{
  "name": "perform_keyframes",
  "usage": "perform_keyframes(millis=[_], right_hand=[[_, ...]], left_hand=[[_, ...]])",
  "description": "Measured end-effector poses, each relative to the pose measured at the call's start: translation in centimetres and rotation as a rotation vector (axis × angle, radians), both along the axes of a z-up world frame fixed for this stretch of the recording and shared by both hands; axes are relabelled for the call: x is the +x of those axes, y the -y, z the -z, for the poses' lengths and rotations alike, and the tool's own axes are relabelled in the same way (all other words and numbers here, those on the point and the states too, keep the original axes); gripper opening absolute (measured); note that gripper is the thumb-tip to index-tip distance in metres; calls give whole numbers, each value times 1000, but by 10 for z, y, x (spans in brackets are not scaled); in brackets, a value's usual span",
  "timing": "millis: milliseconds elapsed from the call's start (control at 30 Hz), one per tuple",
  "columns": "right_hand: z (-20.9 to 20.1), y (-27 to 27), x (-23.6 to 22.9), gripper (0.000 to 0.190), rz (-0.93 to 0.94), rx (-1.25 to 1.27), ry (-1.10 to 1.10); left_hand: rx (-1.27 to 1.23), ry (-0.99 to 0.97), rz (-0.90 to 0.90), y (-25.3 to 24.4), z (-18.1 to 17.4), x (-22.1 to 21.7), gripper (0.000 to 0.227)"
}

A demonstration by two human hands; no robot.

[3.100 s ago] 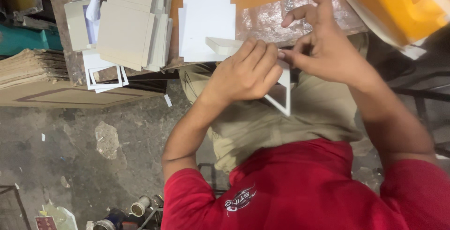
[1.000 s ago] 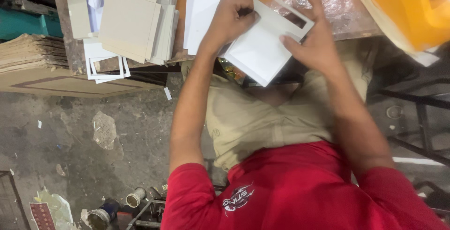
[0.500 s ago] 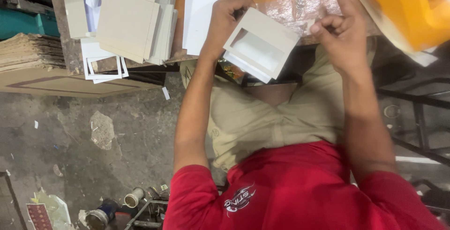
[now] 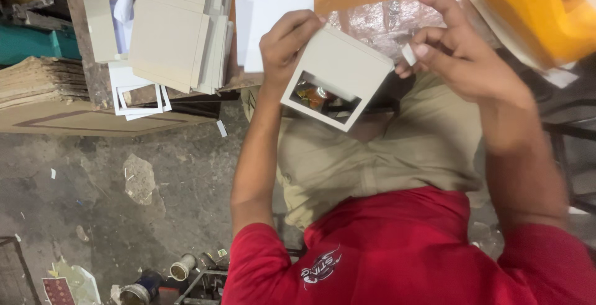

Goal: The person assembles small white cardboard frames by folding flaps and securing them with clear tape. They repeatedly pick up flat pieces, fold them into box-like shapes, apply tape to the edges, and place the finished frames into a growing stack on the table.

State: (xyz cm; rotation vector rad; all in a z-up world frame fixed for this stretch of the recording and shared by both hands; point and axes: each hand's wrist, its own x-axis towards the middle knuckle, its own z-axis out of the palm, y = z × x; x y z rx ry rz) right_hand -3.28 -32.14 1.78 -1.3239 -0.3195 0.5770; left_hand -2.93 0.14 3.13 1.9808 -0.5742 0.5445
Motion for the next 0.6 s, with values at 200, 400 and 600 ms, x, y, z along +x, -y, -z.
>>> perform_keyframes(millis=[200, 400, 600], right_hand=[[-5, 8, -4, 30, 16, 13, -93], [3, 10, -15, 11, 90, -2, -88], [4, 8, -22, 11, 221, -25, 76]], left_hand=[[133, 309, -77, 1, -27, -9, 31], [152, 329, -95, 7, -31, -11, 34], [164, 347, -77, 8, -25, -13, 35]])
